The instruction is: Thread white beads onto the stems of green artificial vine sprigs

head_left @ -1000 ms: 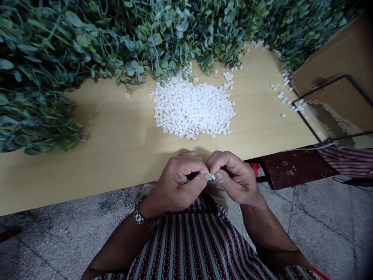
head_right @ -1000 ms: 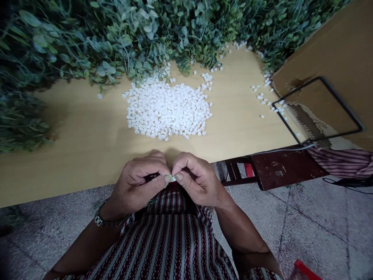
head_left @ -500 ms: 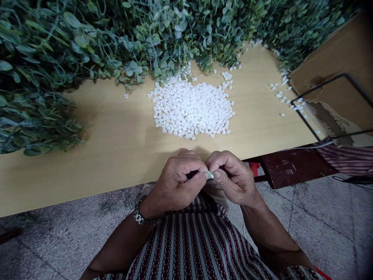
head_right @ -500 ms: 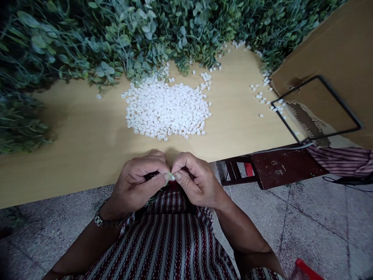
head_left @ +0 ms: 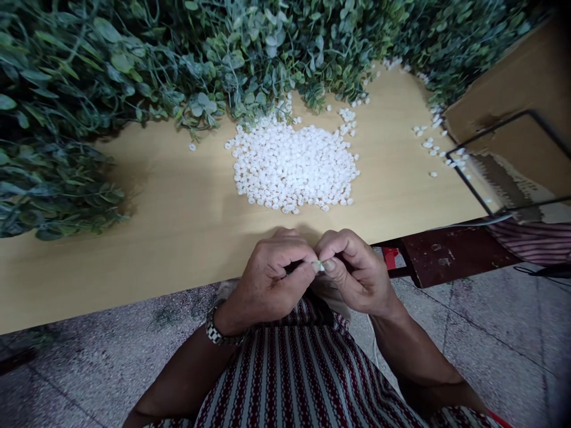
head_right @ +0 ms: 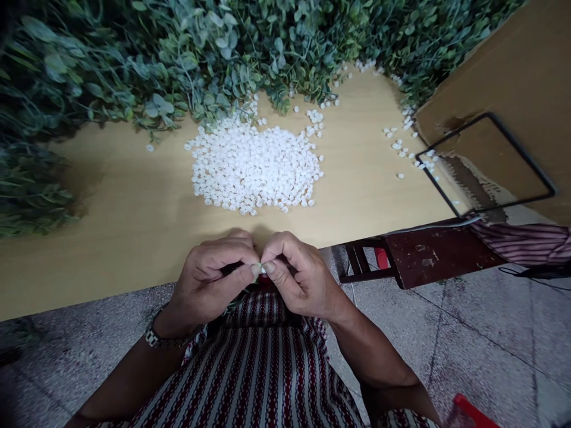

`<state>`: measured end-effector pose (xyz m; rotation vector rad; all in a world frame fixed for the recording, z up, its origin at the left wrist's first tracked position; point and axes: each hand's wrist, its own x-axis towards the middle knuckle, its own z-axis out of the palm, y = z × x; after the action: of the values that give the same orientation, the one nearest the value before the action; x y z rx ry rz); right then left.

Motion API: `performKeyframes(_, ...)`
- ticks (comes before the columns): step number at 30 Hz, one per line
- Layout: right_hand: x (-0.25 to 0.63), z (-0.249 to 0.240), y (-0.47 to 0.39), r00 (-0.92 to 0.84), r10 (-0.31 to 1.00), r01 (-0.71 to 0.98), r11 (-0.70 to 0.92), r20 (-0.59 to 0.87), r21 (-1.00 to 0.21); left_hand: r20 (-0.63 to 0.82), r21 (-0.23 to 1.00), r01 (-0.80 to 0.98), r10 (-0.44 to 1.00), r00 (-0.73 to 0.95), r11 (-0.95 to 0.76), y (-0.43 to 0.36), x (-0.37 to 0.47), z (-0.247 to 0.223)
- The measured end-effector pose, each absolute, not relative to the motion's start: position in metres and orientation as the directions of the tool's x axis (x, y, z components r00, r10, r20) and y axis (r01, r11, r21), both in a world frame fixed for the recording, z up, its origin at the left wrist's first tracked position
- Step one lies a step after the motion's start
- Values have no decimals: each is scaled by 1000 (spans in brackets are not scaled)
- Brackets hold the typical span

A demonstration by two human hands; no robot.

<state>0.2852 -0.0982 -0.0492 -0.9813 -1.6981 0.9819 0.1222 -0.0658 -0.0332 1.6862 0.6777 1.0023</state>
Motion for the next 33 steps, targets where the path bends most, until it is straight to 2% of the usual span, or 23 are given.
performKeyframes(3, 285, -47, -97, -259, 913, 168, 363, 314, -917, 267, 960, -60, 830, 490, -273, -66, 120, -34)
performKeyframes(7, 286, -44, -95, -237, 944, -15, 233, 230, -972, 236, 972, -127, 850, 472, -199, -66, 117, -34)
performKeyframes(14, 284, -41, -98, -233, 953, -200, 149, 194, -968, 346, 938, -199, 818, 459, -285, -66, 118, -40)
performKeyframes(26, 288, -38, -95, -272, 954, -99, 106, 129, -989, 430, 898, -127, 782, 452, -420, -69, 120, -37)
performKeyframes(28, 296, -38, -97, -288, 944, -72, 149, 164, -986, 512, 846, -138, 709, 485, -516, -78, 118, -33)
performKeyframes(30, 307, -38, -100, -229, 950, -53, 207, 214, -977, 568, 772, -156, 557, 606, -617, -88, 120, -31)
performKeyframes(31, 313, -39, -102, -157, 958, -44, 235, 239, -971, 551, 745, -149, 476, 685, -650, -93, 125, -32)
performKeyframes(33, 322, -39, -105, -7, 959, -1, 284, 284, -959, 418, 726, -22, 415, 808, -687, -95, 140, -38)
